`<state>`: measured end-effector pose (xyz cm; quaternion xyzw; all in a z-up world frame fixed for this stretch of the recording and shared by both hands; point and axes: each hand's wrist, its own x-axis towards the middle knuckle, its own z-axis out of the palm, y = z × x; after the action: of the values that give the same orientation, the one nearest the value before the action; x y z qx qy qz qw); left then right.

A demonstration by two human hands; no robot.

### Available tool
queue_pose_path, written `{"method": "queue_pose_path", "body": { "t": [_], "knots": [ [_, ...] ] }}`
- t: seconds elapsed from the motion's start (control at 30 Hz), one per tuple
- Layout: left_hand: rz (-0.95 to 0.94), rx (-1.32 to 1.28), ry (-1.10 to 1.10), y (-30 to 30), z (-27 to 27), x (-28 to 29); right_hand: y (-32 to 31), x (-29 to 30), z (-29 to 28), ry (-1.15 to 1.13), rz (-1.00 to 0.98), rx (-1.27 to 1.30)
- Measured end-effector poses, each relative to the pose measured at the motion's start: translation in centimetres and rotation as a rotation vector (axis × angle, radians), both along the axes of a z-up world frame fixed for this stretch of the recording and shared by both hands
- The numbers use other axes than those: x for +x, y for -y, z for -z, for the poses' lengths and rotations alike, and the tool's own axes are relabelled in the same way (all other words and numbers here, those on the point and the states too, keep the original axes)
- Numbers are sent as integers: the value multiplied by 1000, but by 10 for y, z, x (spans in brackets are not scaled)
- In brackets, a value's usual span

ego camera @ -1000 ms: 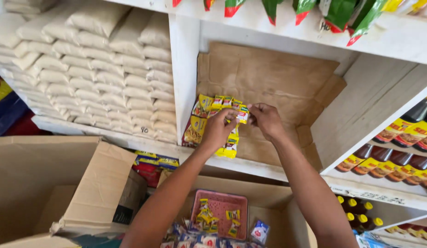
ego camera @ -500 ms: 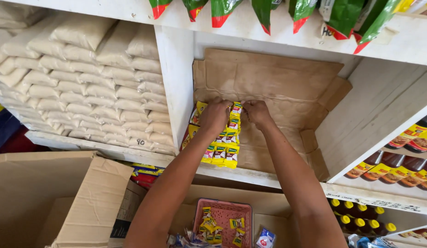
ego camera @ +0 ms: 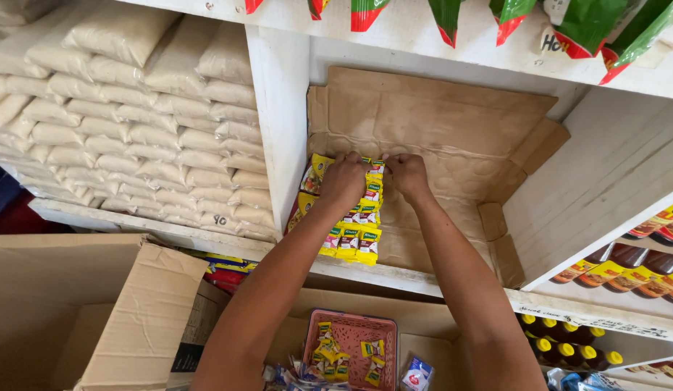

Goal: Organizing and stocking small seasoning packets from a box onto retail shelves.

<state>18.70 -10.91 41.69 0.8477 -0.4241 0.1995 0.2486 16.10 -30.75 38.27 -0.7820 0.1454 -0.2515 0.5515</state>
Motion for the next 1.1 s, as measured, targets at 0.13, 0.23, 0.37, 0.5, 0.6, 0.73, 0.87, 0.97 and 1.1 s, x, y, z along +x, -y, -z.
{"method": "queue_pose_path", "body": {
  "t": [0.13,0.23,0.37,0.5,0.6,0.73,0.87,0.97,1.1],
  "knots": [
    [-9,35,24,2,0,1,-5,-5,-3,46,18,-52],
    [-15,59,19,1,-1,-1,-14,-13,-11,53,46,-109],
    [20,-64,24,-1,-6,1,-13,-15,-9,85,58,-70],
    [116,-349,-27,-22,-10,-15,0,-19,2,80,83,-123],
    [266,-573,-312,-70,-42,-77,-2,-51,-6,151,22,-192],
    [395,-579,-1155,-123,-5,-143,-64,-152,-66,-49,-44,-20],
    [730,-188,-1254,-138,84,-190,-86,-239,-20,-384,-533,-119],
    [715,-160,-992,-123,195,-196,-112,-280,27,-683,-835,-154],
    [302,443,-941,-123,241,-194,-112,-308,126,-916,-780,-403]
  ]
}}
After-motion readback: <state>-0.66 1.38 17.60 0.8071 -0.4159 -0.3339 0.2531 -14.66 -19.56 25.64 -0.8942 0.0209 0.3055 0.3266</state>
